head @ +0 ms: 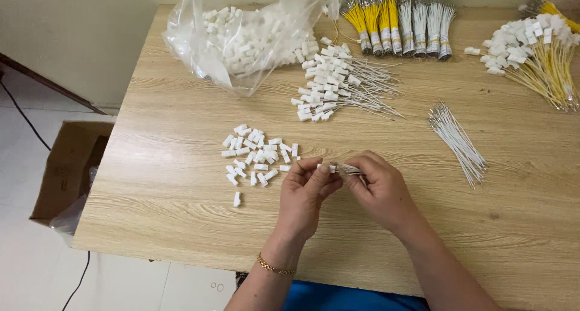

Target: Assembling small white plastic connectors onto thin metal wires

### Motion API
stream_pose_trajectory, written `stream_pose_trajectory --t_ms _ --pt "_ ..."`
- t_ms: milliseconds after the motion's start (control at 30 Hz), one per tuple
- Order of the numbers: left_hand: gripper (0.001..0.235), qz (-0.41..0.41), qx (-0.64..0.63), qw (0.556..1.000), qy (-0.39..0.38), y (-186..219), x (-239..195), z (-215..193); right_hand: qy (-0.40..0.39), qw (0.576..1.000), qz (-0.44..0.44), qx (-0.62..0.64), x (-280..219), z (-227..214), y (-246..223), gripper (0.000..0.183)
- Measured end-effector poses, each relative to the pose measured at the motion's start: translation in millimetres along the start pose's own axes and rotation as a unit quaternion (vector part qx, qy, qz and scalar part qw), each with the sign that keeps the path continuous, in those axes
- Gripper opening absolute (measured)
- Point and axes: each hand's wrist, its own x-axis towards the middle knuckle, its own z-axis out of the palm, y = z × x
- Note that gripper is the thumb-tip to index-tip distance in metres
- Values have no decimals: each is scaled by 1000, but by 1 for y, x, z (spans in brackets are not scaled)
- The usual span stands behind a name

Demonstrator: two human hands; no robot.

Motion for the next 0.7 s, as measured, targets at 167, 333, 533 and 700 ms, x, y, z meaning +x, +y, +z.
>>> stream_pose_trajectory --t_ms 167,333,533,700 --pt "17 7 20 1000 7 -5 1 -5 -12 999 -13 -29 2 5 3 6" --pt "20 12 43 999 10 9 3 -7 -17 998 -22 -62 6 6 14 9" --pt "29 398 682 613 22 46 48 -25 24 990 -2 -142 25 -5 41 8" --pt "25 356 808 460 94 26 81 -48 17 976 1 -216 32 -3 60 17"
